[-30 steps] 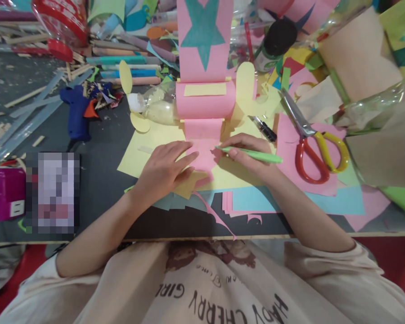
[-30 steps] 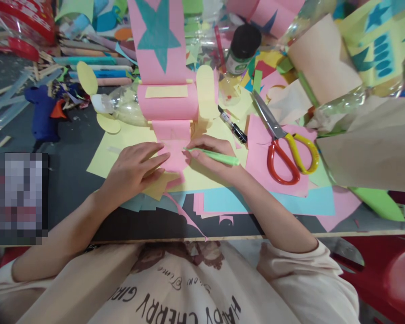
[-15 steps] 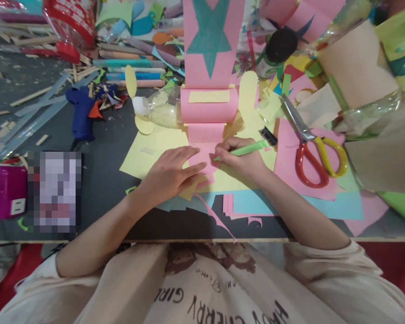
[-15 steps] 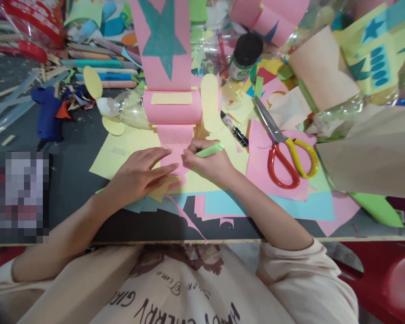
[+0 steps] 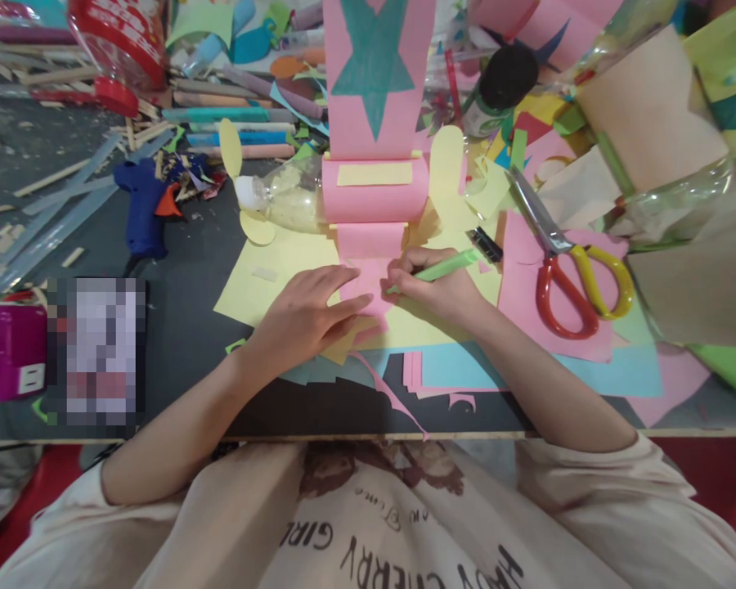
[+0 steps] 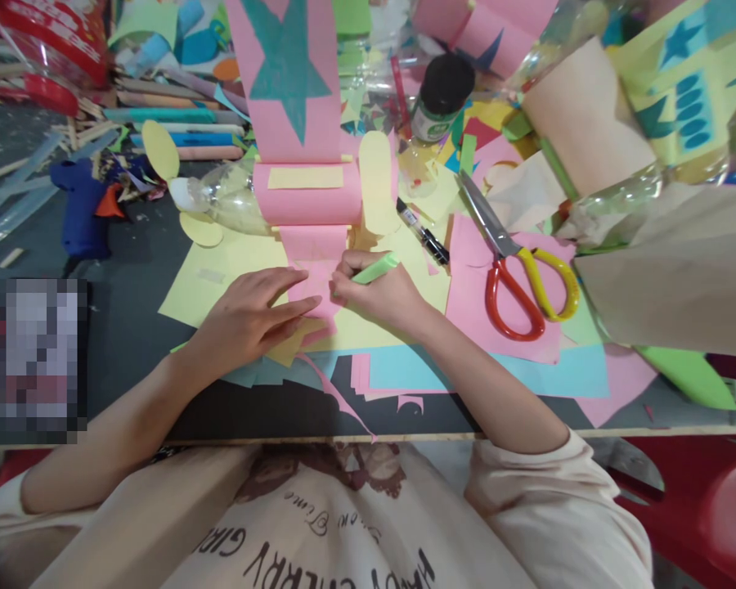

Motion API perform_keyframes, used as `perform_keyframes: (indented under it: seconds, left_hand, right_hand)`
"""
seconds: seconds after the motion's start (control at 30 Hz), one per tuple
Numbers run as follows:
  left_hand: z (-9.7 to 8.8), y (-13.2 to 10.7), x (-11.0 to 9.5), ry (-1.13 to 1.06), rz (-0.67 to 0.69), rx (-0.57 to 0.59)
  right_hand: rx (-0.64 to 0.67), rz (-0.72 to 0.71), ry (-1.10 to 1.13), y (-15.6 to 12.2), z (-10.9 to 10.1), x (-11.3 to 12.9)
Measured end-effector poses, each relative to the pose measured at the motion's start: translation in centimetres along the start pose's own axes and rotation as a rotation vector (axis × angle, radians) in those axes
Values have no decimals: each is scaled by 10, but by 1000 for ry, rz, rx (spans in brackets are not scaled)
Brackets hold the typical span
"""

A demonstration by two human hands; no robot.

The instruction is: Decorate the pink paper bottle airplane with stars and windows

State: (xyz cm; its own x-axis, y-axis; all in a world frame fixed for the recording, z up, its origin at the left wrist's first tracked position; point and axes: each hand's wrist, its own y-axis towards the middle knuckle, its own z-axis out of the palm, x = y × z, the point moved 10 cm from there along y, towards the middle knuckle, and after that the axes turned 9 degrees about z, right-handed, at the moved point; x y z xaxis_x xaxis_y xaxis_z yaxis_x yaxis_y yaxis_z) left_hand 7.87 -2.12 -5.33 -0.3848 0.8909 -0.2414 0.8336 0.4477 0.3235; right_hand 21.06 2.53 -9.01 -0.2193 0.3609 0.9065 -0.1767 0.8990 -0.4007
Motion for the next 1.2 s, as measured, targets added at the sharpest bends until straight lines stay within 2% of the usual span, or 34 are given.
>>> perform_keyframes:
  seconds: [0.13, 0.37, 0.6, 0.8, 1.0, 1.2]
  left_hand:
    - [1, 0, 1, -10, -4, 8]
    - [4, -3, 3, -35, -28, 23]
    - [2, -4, 3, -70, -20, 18]
    - [-1, -2, 0, -36, 10, 8]
    - [-10, 0, -6, 40, 51, -56]
    - [0, -2, 0, -13, 3, 29]
  right_hand:
    - [-2, -8, -80, -2, -1, 4]
    - [11, -31, 78, 3, -11, 2]
    - [-36, -114, 59, 0, -18, 8]
    - [-11, -141, 48, -6, -12, 8]
    - [-18, -89, -31, -7, -6, 1]
    - [31, -83, -46, -6, -3, 2]
